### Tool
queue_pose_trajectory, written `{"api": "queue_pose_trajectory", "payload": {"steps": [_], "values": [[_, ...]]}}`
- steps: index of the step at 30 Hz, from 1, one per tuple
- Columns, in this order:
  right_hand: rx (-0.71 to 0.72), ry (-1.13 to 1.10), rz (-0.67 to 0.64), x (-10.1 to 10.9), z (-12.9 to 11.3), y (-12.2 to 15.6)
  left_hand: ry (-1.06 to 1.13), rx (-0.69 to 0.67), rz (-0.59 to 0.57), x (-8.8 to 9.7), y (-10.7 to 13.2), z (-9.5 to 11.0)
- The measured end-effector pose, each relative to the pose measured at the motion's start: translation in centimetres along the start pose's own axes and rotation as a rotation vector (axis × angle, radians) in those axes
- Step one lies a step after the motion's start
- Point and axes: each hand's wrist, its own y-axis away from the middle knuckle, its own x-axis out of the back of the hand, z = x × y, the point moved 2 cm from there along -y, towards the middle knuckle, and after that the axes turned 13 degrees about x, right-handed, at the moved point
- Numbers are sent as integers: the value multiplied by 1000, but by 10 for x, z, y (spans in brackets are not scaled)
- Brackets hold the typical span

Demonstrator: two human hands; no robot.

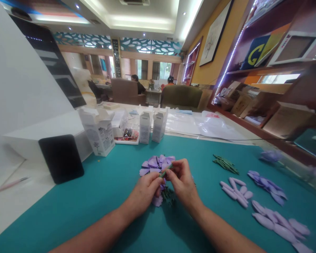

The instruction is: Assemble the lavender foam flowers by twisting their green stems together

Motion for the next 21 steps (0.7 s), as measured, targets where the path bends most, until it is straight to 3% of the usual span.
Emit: {"api": "queue_pose_trajectory", "payload": {"steps": [8,13,21], "values": [[34,-46,-32,-2,-6,0,-10,-20,6,3,1,1],[59,-63,-129,0,-15,-3,31,-20,-27,7,1,5],[54,93,-149,12,-17,-13,149,-26,-42,11,-2,4]]}}
